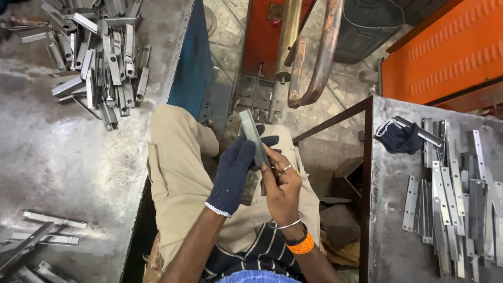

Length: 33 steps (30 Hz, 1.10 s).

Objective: Spot welding small metal bracket components at a manual workstation.

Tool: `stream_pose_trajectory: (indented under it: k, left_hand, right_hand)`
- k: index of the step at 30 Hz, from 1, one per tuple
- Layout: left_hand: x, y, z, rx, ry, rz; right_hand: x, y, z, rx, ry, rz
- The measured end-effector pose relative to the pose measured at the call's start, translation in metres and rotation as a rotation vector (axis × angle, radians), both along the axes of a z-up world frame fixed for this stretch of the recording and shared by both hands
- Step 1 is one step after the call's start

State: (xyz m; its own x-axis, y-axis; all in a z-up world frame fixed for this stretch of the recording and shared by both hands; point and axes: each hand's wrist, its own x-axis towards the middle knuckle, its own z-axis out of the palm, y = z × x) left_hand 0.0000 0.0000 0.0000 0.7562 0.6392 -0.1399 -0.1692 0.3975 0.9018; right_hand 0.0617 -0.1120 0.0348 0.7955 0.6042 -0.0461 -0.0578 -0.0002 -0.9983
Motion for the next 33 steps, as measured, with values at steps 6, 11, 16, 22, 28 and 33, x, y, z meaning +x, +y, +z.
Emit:
stream_pose_trajectory:
  k: [6, 11, 16, 22, 28, 33]
  left_hand:
    - [0.001, -0.002, 0.018, 0.022, 0.039, -0.012]
    - [0.002, -0.003, 0.031, 0.049, 0.034, -0.025]
    - [0.001, -0.004, 0.021, 0.053, 0.042, -0.043]
    - [0.002, -0.005, 0.023, 0.134, 0.032, -0.015]
    - [0.002, -0.006, 0.017, 0.15, 0.048, -0.037]
    - [0.002, -0.006, 0.03, 0.077, -0.037, -0.08]
  right_hand:
    - [-0.002, -0.001, 0.0, 0.062, -0.187, -0.035]
    - [-0.003, -0.003, -0.001, 0.078, -0.199, -0.064]
    - [-0.005, -0.006, -0.004, 0.037, -0.12, -0.077]
    - [-0.006, -0.006, 0.003, 0.057, -0.086, -0.058]
    - [-0.007, -0.008, -0.001, 0.073, -0.102, -0.063]
    - [-0.006, -0.009, -0.007, 0.077, -0.091, -0.066]
